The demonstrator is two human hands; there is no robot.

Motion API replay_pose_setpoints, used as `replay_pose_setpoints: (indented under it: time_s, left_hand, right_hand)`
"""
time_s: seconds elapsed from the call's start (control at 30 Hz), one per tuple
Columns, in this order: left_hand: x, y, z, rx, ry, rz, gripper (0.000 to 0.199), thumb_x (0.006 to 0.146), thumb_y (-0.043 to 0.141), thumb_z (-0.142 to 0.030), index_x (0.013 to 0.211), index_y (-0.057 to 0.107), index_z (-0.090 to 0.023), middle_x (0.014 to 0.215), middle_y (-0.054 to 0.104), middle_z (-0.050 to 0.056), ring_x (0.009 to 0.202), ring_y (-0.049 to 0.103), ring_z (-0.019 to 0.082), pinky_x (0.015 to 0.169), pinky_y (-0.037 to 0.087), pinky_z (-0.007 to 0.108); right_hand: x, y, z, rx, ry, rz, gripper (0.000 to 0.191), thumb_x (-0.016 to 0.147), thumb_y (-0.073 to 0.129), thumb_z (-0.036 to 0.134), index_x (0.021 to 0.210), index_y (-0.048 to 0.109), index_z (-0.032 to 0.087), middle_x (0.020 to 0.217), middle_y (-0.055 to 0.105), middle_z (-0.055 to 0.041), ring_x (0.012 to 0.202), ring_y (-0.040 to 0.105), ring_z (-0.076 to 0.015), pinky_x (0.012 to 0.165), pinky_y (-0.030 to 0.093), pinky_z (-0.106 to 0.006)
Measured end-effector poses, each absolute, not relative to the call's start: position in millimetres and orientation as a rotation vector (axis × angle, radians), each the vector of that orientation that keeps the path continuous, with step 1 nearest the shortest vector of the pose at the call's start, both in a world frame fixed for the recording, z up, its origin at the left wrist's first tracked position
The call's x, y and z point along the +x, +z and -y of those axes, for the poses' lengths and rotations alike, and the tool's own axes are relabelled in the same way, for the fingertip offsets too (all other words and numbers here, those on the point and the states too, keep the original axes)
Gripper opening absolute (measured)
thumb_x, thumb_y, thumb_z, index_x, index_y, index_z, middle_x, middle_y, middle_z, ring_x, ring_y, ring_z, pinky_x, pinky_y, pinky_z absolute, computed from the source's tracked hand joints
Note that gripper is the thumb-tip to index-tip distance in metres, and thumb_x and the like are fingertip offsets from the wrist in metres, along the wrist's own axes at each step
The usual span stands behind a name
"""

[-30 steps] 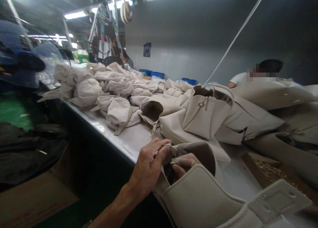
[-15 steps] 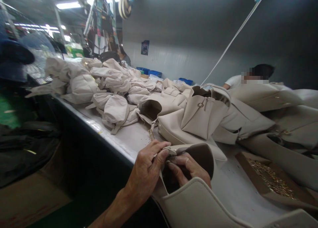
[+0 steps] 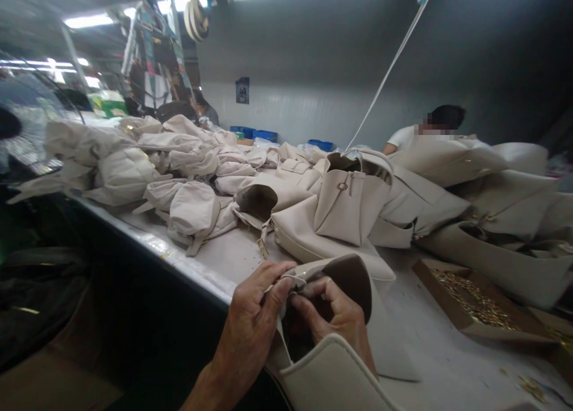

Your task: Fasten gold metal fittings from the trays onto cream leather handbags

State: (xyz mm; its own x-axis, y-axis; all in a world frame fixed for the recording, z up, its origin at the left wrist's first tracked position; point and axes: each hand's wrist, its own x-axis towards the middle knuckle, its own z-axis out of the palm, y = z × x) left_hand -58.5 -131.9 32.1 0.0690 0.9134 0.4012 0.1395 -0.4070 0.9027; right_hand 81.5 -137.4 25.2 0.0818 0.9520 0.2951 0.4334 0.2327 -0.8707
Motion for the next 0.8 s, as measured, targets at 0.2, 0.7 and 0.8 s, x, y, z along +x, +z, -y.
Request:
replay_pose_setpoints:
  time_s: [0.2,0.7,0.8]
  left_hand:
    - [-57,30,133,1.555,1.33,-1.131,0.037,0.092,0.05,-0.044,0.116,0.064,-0.019,0.107,0.071,0.001,0.101,0.064,0.015,0.08,0.051,0.016]
    - [-53,21,138,1.69,1.436,-1.354,0.034,0.089,0.051,-0.045,0.111,0.067,-0.024,0.114,0.069,0.002,0.103,0.065,0.019,0.088,0.052,0.024]
    - [-53,24,140,1.681,1.399,-1.393,0.041,0.085,0.052,-0.05,0.11,0.067,-0.022,0.111,0.07,0.004,0.101,0.065,0.022,0.089,0.053,0.029]
  right_hand:
    - [83,20,131,-1.363,0.857,1.408,0.031,0.074,0.065,0.047,0.07,0.051,0.02,0.06,0.063,-0.002,0.052,0.058,-0.0158,0.049,0.044,-0.025]
    - [75,28,126,-1.412,0.857,1.446,0.019,0.074,0.066,0.033,0.075,0.056,0.017,0.06,0.056,0.0019,0.055,0.053,-0.0124,0.051,0.039,-0.021]
    - [74,31,125,-1.439,0.833,1.445,0.02,0.071,0.07,0.029,0.071,0.054,0.017,0.061,0.054,0.0026,0.056,0.049,-0.0112,0.051,0.037,-0.02]
